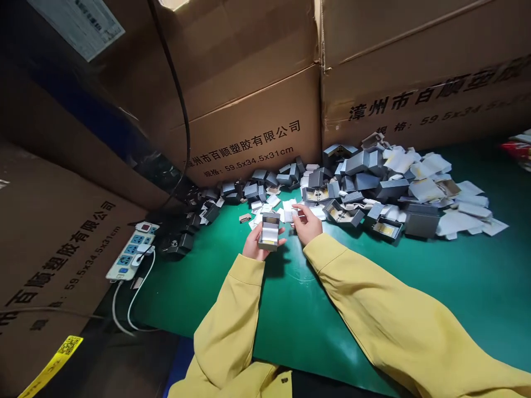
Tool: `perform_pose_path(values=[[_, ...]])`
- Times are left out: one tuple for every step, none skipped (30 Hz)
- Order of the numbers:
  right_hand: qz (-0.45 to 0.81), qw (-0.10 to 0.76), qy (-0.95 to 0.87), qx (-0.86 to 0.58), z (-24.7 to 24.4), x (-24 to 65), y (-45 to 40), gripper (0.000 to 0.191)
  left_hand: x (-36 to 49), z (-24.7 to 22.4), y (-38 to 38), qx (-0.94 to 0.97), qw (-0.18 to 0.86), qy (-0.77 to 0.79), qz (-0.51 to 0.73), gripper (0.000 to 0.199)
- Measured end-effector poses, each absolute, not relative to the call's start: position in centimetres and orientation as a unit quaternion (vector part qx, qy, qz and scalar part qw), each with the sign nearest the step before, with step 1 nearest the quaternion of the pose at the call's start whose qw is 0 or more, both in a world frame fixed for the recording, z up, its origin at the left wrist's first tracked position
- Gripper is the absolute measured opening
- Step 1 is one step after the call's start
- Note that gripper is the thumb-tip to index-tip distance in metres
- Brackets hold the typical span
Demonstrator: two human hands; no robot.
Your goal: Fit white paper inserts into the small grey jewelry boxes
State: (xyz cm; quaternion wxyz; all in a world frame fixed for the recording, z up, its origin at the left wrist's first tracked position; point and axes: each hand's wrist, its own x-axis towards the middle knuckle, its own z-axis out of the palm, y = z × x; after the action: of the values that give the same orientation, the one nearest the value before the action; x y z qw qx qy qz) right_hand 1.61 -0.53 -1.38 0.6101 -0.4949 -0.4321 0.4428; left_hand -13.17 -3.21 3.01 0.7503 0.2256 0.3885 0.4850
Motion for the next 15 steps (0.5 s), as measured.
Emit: perform_pose_path(values=[[0.426,0.619,-0.424,-0.506,-1.3,1.8,-0.4,0.034,-12.6,2.7,-3.4,0.226,0.755,0.388,0.477,0.031],[0.412,0.625,-0.417,-0.515,-1.3,2.0,-0.2,0.031,-12.1,2.4,-3.6,0.224,0.759,0.390,0.470,0.029],[0.405,0.629,-0.413,-0.520,-1.3,2.2,0.0,0.030,-11.7,2.1,-3.6,0.219,0.762,0.394,0.466,0.027],[0.406,0.628,-0.411,-0.521,-1.3,2.3,0.2,0.031,-11.3,1.8,-3.6,0.214,0.762,0.398,0.463,0.025],[0.411,0.626,-0.412,-0.519,-1.4,2.4,0.3,0.034,-11.0,1.6,-3.6,0.209,0.761,0.402,0.464,0.023],[0.418,0.625,-0.413,-0.514,-1.4,2.5,0.5,0.038,-10.9,1.6,-3.4,0.203,0.759,0.405,0.466,0.022],[0.428,0.623,-0.413,-0.509,-1.4,2.5,0.7,0.042,-10.7,1.6,-3.3,0.197,0.756,0.408,0.472,0.021],[0.431,0.627,-0.410,-0.503,-1.4,2.5,0.8,0.047,-10.7,1.7,-3.1,0.194,0.754,0.406,0.479,0.021],[0.428,0.633,-0.408,-0.499,-1.3,2.5,0.9,0.047,-10.8,1.8,-2.9,0.192,0.754,0.407,0.478,0.022],[0.420,0.637,-0.409,-0.500,-1.3,2.4,0.9,0.044,-10.8,1.9,-2.7,0.189,0.757,0.407,0.474,0.022],[0.416,0.630,-0.426,-0.498,-1.2,2.4,0.9,0.040,-11.0,1.9,-2.6,0.185,0.758,0.402,0.480,0.021],[0.402,0.623,-0.442,-0.504,-1.3,2.3,0.9,0.036,-11.1,1.9,-2.5,0.179,0.755,0.399,0.489,0.019],[0.379,0.616,-0.459,-0.517,-1.3,2.3,0.9,0.034,-11.2,1.8,-2.5,0.174,0.755,0.396,0.493,0.018],[0.355,0.605,-0.476,-0.530,-1.3,2.3,0.9,0.034,-11.2,1.7,-2.4,0.171,0.758,0.389,0.494,0.019],[0.337,0.591,-0.496,-0.539,-1.4,2.4,0.8,0.035,-11.2,1.6,-2.4,0.168,0.756,0.384,0.503,0.020]])
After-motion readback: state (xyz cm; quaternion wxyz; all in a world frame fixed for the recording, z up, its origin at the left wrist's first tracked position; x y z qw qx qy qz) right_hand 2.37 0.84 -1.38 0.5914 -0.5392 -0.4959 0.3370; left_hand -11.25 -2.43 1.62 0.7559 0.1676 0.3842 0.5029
